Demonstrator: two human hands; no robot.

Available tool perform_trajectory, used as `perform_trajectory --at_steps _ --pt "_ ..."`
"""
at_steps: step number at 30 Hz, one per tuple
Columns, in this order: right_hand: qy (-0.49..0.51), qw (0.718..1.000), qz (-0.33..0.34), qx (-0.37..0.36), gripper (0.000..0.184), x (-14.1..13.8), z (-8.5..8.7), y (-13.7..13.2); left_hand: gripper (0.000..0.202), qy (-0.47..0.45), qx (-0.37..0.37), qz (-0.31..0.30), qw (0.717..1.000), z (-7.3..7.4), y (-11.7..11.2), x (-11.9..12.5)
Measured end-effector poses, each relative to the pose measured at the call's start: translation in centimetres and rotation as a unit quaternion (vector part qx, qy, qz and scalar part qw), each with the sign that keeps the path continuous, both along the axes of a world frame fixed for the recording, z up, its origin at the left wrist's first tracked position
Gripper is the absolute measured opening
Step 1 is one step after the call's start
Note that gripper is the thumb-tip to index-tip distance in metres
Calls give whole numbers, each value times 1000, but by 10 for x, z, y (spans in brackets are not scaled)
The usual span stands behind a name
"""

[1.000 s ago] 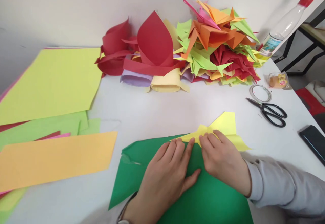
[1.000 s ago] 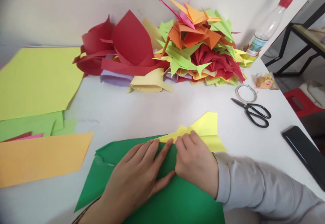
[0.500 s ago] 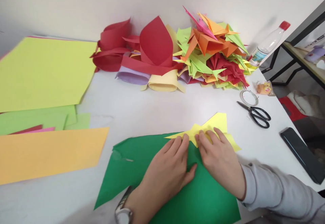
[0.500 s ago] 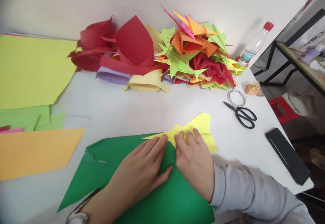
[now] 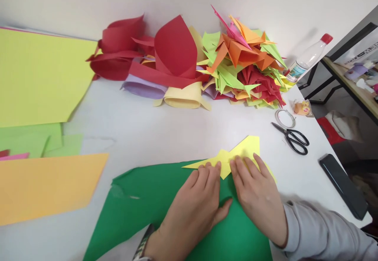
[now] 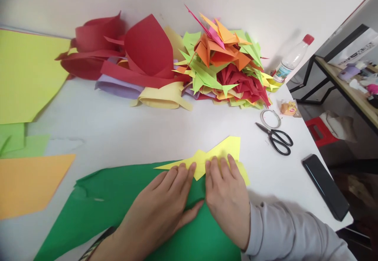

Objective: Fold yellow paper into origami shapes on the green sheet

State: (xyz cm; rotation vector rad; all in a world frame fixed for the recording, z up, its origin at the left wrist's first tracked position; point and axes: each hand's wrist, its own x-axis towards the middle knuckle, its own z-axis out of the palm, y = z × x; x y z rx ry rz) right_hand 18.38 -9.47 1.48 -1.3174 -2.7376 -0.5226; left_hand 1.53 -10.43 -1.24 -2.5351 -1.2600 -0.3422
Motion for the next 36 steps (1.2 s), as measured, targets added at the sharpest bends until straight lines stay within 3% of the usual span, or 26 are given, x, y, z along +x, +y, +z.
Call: perform_trajectory --at_steps 7,14,19,26,31,36 --pt "14 1000 23 -11 34 -3 1 3 53 -9 0 -6 1000 1 1 -2" --pt "24 995 0 -96 18 -2 12 21 58 -3 5 -11 1000 2 2 -1" --pt "23 991 11 -130 25 6 16 26 54 -1 -20 -5 1000 4 2 -1" --pt "9 987 29 -156 27 13 21 30 58 15 14 -16 1000 6 3 -1" --pt "44 973 52 -218 31 21 23 35 59 16 23 -19 999 6 4 -1" --pt "34 983 35 -175 30 20 20 29 57 25 18 -18 999 3 3 -3"
